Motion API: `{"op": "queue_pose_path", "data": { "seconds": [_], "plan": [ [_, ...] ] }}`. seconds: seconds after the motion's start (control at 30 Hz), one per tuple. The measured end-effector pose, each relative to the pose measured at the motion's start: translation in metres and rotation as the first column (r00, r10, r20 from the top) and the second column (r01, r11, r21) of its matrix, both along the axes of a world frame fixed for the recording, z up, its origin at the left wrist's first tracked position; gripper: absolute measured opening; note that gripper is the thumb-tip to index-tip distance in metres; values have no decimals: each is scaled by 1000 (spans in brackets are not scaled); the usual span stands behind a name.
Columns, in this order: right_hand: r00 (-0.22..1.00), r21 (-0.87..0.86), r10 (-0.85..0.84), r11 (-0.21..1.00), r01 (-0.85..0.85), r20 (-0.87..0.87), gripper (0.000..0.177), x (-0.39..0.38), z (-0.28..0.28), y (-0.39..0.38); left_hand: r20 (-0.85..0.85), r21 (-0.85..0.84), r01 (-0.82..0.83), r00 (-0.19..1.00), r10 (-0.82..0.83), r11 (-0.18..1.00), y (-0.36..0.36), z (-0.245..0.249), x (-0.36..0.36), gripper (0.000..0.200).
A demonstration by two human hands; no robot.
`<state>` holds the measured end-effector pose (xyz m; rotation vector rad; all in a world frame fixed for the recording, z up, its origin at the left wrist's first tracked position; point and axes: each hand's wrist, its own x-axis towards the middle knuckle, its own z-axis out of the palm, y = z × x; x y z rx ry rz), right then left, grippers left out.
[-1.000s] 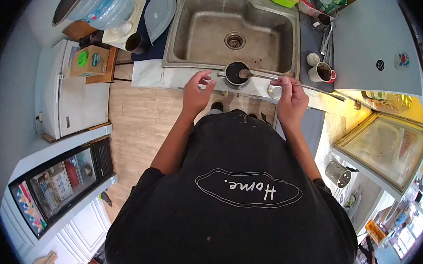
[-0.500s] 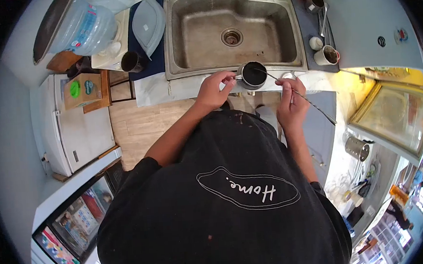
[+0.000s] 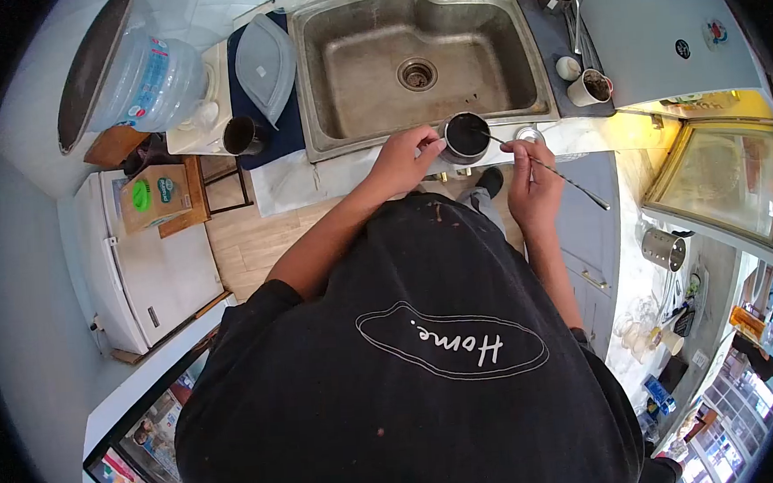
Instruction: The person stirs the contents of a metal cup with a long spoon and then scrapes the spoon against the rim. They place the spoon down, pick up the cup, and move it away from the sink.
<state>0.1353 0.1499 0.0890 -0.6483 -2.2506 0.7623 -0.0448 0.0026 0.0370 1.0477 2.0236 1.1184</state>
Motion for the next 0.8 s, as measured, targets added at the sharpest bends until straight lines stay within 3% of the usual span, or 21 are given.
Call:
{"op": "queue_pose_path", "data": {
  "seconds": [0.37,0.47,0.57,0.8],
  "plan": [
    [999,-22,-13,1000,14,40,16,2,3,5,28,39,-16,999,15,999,1,-4,-6,26],
    [991,-218,-22,975,51,135,16,-4,9,0,53,67,-23,998,20,997,1,-5,-5,26],
    [997,-79,-49,995,54,65,16,-13,5,1,25,84,-40,999,38,996,1,-10,-4,27],
    [996,-77,-62,995,66,62,16,3,4,6,13,-1,-106,994,106,994,2,-9,1,28]
  ]
}}
